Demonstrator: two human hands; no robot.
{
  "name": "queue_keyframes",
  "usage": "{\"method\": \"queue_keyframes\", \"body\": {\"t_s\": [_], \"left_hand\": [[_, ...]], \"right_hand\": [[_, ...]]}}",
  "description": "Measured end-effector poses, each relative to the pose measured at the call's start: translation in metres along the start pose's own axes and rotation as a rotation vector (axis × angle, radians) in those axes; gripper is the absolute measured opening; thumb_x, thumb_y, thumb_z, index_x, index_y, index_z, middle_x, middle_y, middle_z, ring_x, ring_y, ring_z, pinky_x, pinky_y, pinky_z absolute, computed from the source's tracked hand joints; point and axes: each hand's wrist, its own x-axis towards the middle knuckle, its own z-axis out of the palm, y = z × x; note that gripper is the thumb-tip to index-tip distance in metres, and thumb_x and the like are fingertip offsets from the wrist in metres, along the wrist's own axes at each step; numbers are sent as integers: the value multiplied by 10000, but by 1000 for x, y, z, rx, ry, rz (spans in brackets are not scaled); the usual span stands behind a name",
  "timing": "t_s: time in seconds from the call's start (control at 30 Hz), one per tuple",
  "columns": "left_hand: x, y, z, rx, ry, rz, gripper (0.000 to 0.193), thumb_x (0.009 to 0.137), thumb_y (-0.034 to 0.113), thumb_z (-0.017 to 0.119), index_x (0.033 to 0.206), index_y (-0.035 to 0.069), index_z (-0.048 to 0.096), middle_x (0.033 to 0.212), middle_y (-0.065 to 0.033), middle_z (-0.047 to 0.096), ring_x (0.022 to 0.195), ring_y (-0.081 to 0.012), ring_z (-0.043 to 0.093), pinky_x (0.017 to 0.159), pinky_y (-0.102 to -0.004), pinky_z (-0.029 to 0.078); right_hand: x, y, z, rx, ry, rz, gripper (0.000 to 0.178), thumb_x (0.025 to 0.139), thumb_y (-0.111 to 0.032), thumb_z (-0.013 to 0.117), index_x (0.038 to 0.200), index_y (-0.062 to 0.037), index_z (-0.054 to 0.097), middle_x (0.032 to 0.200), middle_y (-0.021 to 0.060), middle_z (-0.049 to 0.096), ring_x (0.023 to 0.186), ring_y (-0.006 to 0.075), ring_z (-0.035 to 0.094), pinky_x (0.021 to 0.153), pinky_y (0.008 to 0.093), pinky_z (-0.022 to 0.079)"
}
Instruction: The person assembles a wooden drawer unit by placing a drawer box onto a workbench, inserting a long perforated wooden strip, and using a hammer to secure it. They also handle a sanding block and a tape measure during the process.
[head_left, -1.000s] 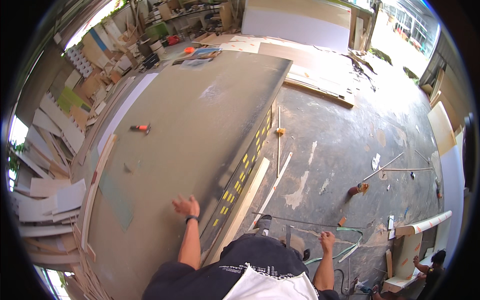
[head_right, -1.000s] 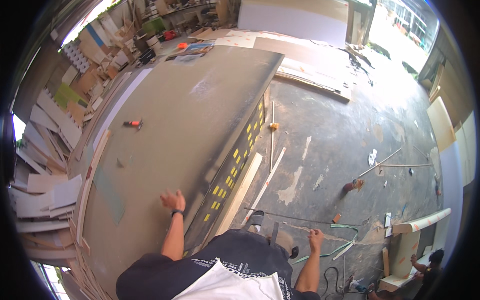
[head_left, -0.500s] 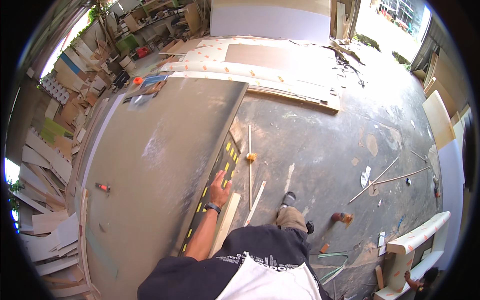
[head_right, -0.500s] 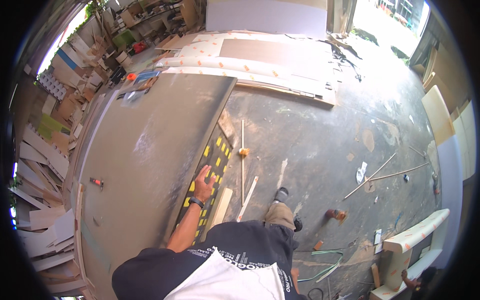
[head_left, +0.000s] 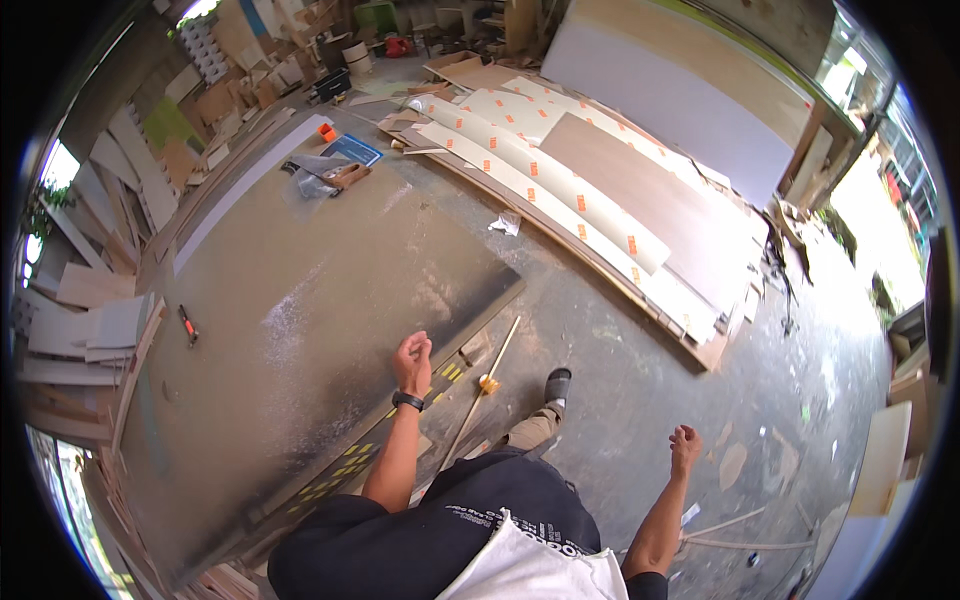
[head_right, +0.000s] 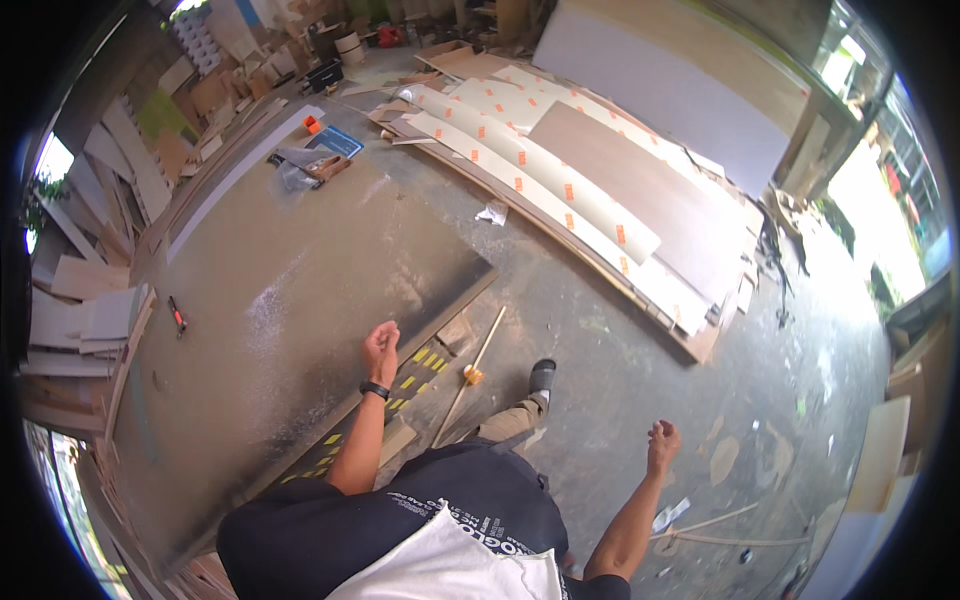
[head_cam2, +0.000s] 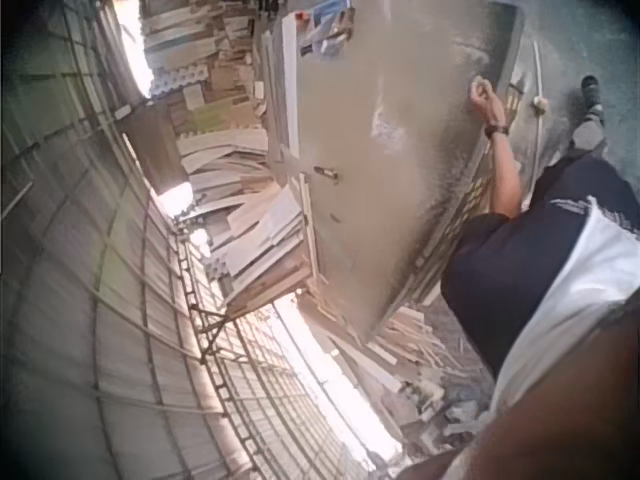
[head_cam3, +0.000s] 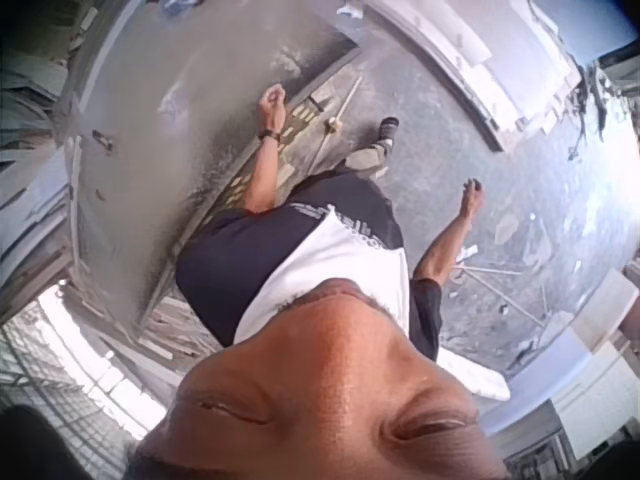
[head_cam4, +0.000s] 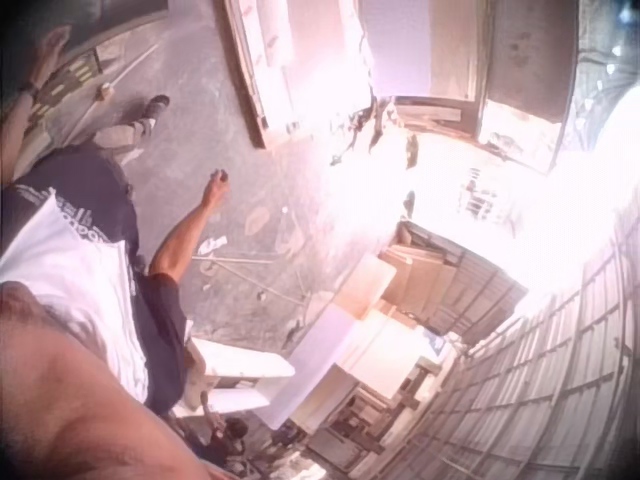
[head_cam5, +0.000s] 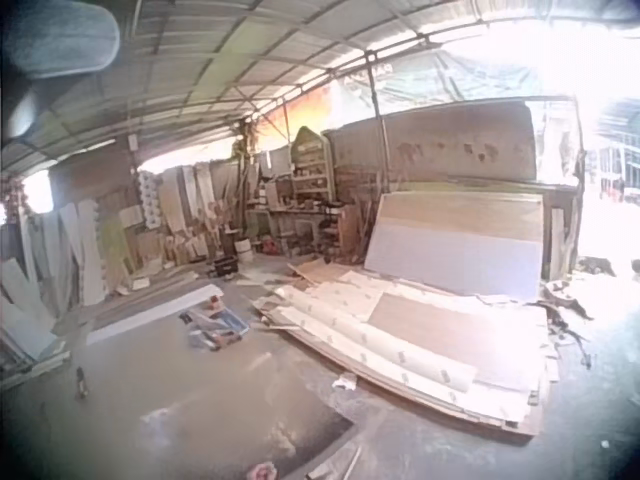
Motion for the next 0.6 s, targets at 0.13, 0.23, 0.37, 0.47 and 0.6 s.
{"method": "queue_keyframes", "body": {"t_s": [0.13, 0.23, 0.37, 0.47, 0.6], "left_hand": [[103, -38, 48, -75, 225, -57, 283, 907, 175, 639, 1107, -23, 661, 1070, -137, 701, 938, -215, 681, 819, -329, 533], [139, 31, 117, -372, 347, -296, 276, 890, 176, 650, 1115, 15, 658, 1051, -94, 691, 931, -202, 673, 775, -313, 524], [211, 76, 142, -430, 440, -334, 275, 888, 180, 664, 1126, 43, 652, 1062, -79, 679, 925, -207, 671, 759, -313, 520], [266, 63, 161, -448, 519, -344, 263, 888, 174, 673, 1115, 42, 653, 1055, -77, 678, 915, -194, 667, 760, -314, 520], [356, 1, 173, -300, 702, -258, 306, 868, 170, 689, 1114, -7, 647, 1040, -111, 692, 941, -218, 667, 840, -334, 530]], "right_hand": [[104, 5, 95, -86, -216, 40, 301, 894, -198, 663, 1108, 13, 645, 875, 104, 679, 714, 181, 673, 571, 300, 512], [177, -33, 58, -217, -294, 281, 333, 879, -163, 678, 1107, 76, 637, 856, 153, 695, 653, 225, 683, 488, 327, 507], [225, -64, 96, -282, -332, 444, 234, 888, -150, 651, 1020, 43, 645, 776, 117, 646, 591, 211, 645, 456, 323, 488], [259, -90, 123, -295, -268, 545, 143, 885, -111, 630, 930, 24, 650, 712, 105, 627, 556, 219, 634, 430, 335, 473], [328, -127, 220, -361, -366, 580, 135, 885, -108, 626, 912, 22, 650, 693, 100, 617, 544, 219, 628, 420, 332, 466]]}}
